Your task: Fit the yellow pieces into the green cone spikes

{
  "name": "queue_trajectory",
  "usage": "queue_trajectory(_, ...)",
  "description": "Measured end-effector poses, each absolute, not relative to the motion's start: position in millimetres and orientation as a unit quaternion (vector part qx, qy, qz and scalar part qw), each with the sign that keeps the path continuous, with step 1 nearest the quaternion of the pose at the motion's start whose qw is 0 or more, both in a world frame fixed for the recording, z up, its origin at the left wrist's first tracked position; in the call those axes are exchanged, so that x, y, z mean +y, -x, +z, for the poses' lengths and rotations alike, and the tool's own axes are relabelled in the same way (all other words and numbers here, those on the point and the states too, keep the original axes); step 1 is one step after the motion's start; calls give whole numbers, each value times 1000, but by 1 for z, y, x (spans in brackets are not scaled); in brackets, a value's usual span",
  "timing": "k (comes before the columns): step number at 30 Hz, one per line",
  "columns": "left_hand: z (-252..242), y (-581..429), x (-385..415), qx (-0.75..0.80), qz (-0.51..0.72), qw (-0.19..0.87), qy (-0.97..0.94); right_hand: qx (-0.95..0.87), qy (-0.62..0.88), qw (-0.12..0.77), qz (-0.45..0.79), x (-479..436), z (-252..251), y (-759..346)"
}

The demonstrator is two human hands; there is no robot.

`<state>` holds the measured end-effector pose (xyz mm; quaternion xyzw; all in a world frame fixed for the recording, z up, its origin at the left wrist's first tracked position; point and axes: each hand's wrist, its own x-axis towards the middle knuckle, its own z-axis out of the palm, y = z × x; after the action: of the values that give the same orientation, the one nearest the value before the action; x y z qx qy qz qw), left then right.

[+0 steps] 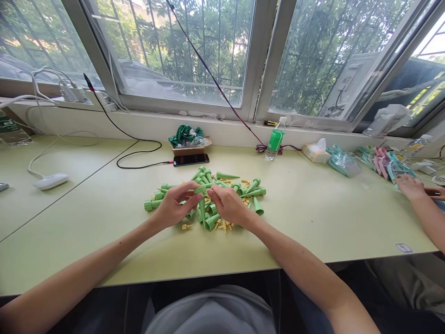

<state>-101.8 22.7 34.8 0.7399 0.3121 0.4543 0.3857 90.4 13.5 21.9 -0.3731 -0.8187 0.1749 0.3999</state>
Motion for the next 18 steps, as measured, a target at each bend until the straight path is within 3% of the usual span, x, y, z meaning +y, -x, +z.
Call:
queue_trajectory(12,38,104,30,286,433,607,-602,-819,350,433,139,7,25,-87)
queue_trajectory(18,37,106,31,288,428,586,-625,-836,337,416,115,10,19,-89)
